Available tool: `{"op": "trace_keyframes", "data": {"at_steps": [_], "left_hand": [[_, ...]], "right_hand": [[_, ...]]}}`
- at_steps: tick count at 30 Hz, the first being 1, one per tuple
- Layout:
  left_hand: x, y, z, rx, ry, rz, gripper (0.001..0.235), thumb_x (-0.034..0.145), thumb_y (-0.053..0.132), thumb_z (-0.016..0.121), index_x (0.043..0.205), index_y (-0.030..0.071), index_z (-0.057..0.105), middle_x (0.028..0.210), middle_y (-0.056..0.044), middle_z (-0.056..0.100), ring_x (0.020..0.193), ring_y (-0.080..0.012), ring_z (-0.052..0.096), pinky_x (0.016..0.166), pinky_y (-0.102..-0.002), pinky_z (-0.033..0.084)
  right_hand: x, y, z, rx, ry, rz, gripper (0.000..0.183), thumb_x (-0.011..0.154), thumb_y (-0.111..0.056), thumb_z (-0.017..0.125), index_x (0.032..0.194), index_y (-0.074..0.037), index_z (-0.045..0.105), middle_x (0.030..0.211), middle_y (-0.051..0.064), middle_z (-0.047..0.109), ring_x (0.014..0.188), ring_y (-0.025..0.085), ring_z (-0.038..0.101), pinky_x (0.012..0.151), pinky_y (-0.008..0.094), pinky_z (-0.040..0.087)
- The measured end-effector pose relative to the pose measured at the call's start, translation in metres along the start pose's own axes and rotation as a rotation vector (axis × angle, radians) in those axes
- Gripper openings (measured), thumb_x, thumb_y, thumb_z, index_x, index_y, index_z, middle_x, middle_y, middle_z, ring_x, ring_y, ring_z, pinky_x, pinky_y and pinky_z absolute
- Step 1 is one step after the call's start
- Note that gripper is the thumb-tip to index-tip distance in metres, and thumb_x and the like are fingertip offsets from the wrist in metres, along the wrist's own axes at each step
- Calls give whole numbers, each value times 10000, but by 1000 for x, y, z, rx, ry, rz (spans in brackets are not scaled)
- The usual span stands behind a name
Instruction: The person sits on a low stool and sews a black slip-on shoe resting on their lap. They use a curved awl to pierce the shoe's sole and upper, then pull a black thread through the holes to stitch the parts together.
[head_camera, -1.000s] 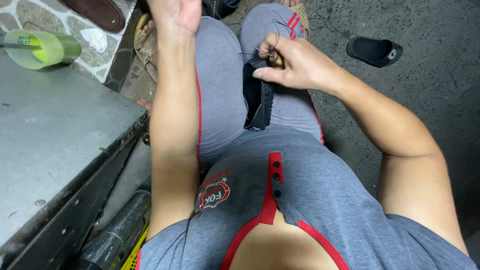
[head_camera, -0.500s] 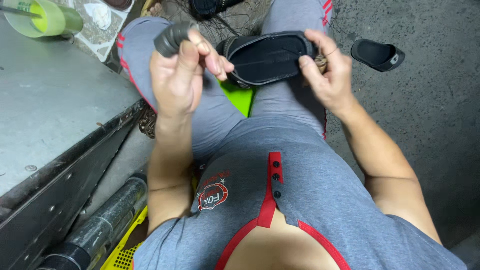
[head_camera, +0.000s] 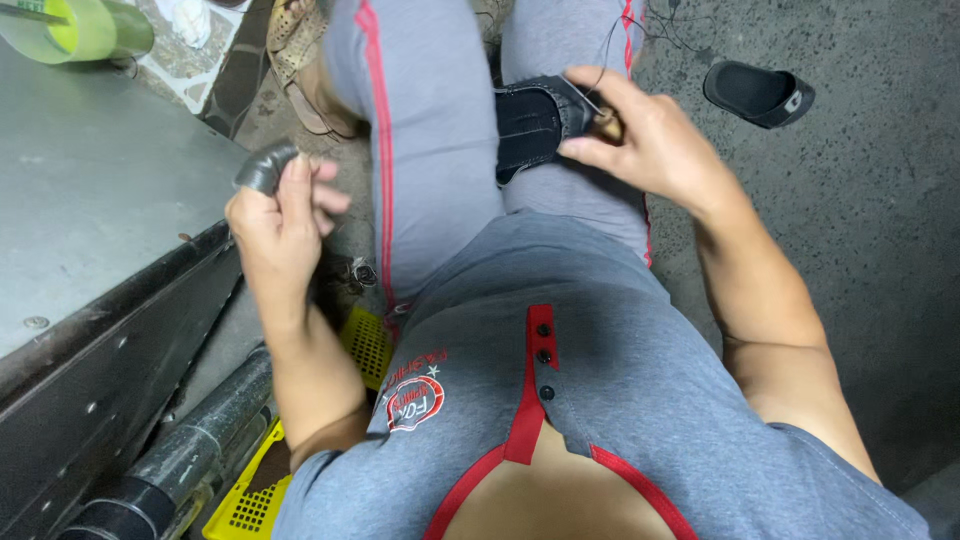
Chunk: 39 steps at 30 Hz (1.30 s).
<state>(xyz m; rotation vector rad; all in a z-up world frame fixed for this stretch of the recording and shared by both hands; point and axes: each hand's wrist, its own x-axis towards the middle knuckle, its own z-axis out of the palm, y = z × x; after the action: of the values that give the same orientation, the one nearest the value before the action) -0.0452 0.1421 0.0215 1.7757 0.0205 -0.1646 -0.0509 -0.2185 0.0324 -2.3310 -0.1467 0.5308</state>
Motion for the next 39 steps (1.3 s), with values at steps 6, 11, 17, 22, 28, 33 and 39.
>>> {"op": "trace_keyframes", "data": {"at_steps": [6,11,17,22,28,33,39], "left_hand": [[-31,-18,-13,1245,-504,-371,333,897,371,664,932,41,692,915,-197,676,800,-449,669,670,-570,560],[-6,38,73,282,-475,495,286,955,174,607,939,-106,665,1323,-241,514,1239,-367,492,1095,-462,358],[37,0,128,-436,-662,5,131,897,151,658,910,22,682,934,-65,602,796,-160,665,677,-245,631],[92,-44,47,-685,-174,-379,189,817,184,768,868,40,657,666,-19,572,534,-90,528,443,-200,378],[93,-101,-11,620,338,6,201,975,146,768,911,35,613,1025,-103,511,904,-217,480,713,-366,452],[49,-18,65,407,343,414,403,1039,216,588,1325,10,393,1352,-204,550,1284,-385,561,1168,-441,191],[38,-11,130,511,-422,670,641,832,257,877,1289,-82,582,1444,-243,368,1350,-378,366,1167,-462,313]], "right_hand": [[-21,-16,-24,-6,-198,220,163,831,-149,698,937,-27,678,624,257,604,556,380,578,578,471,448],[-20,-37,-20,475,-266,-31,88,854,-63,723,916,-47,664,595,9,578,455,36,492,443,153,386],[-13,-57,-28,455,52,-163,128,996,-50,596,1090,-2,523,931,123,579,576,158,616,483,190,449],[-36,10,-23,152,15,-146,372,1033,-196,459,1328,30,441,1087,158,542,868,234,532,725,317,392],[-51,26,19,-356,76,-166,474,1024,-148,513,1479,-109,387,887,137,493,694,299,499,621,447,487],[-49,19,33,-525,90,-179,490,1012,-212,551,1481,-220,410,877,89,490,661,359,574,415,479,435],[-45,20,29,-628,165,-252,464,1016,-225,579,1465,-242,462,841,59,513,588,315,573,379,434,426]]}}
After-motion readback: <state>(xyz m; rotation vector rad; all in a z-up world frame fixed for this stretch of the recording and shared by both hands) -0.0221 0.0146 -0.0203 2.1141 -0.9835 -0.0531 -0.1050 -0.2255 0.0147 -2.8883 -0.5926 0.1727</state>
